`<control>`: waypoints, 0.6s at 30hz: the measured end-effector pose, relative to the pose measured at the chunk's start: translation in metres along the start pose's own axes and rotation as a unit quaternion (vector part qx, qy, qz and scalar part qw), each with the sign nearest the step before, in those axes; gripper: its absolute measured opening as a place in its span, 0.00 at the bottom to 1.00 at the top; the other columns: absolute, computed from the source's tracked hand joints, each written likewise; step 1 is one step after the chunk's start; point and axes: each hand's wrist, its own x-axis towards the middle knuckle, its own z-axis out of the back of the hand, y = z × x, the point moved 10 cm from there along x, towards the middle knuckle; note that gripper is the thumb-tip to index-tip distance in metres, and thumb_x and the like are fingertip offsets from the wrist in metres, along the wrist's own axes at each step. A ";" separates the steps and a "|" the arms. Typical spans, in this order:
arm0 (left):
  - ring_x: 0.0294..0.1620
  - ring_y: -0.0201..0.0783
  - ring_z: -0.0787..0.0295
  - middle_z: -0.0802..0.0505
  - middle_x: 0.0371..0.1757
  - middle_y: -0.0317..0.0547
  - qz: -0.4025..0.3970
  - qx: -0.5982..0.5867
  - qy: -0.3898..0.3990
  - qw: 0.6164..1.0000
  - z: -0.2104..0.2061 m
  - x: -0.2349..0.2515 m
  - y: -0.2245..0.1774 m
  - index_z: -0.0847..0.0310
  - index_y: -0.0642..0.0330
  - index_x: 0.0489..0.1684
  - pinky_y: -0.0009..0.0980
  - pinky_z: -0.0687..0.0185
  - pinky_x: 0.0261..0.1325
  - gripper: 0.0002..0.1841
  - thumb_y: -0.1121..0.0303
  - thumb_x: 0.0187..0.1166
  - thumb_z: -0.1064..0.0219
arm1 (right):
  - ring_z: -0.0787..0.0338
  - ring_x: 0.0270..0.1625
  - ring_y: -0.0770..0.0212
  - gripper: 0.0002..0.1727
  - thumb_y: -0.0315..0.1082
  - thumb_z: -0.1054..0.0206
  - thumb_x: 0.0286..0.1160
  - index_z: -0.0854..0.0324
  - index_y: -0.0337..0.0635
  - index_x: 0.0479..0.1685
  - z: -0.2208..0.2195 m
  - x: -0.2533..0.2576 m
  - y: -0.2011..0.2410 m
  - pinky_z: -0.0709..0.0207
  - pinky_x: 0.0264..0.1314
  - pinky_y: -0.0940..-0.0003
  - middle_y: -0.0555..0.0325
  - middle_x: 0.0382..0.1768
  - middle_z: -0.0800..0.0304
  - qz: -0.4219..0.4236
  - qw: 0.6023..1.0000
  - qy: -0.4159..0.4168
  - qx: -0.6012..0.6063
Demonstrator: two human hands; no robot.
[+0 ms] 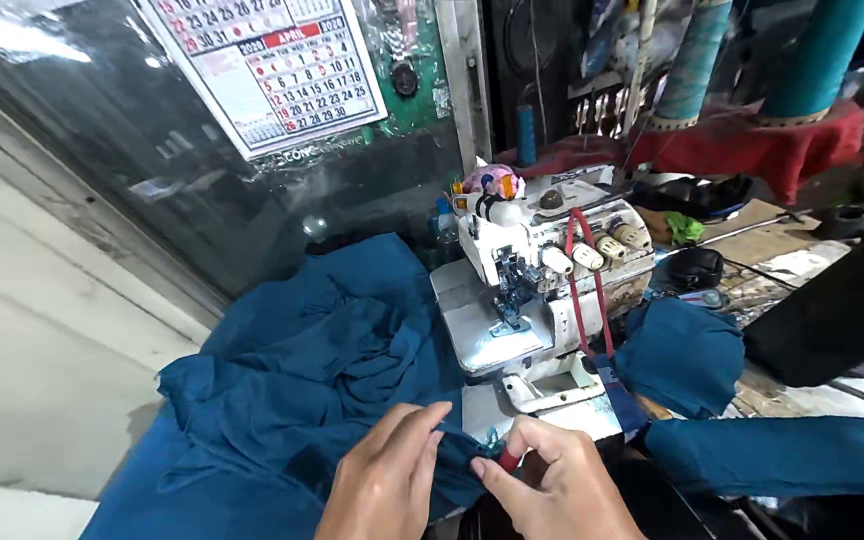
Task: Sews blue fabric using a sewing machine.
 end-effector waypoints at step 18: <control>0.35 0.24 0.12 0.07 0.38 0.30 0.020 -0.041 0.045 0.998 -0.031 0.078 -0.006 0.10 0.50 0.48 0.24 0.12 0.39 0.12 0.56 0.87 0.38 | 0.11 0.22 0.66 0.10 0.44 0.31 0.82 0.15 0.48 0.46 0.052 0.043 -0.007 0.13 0.22 0.66 0.63 0.32 0.08 -0.047 0.998 0.041 0.004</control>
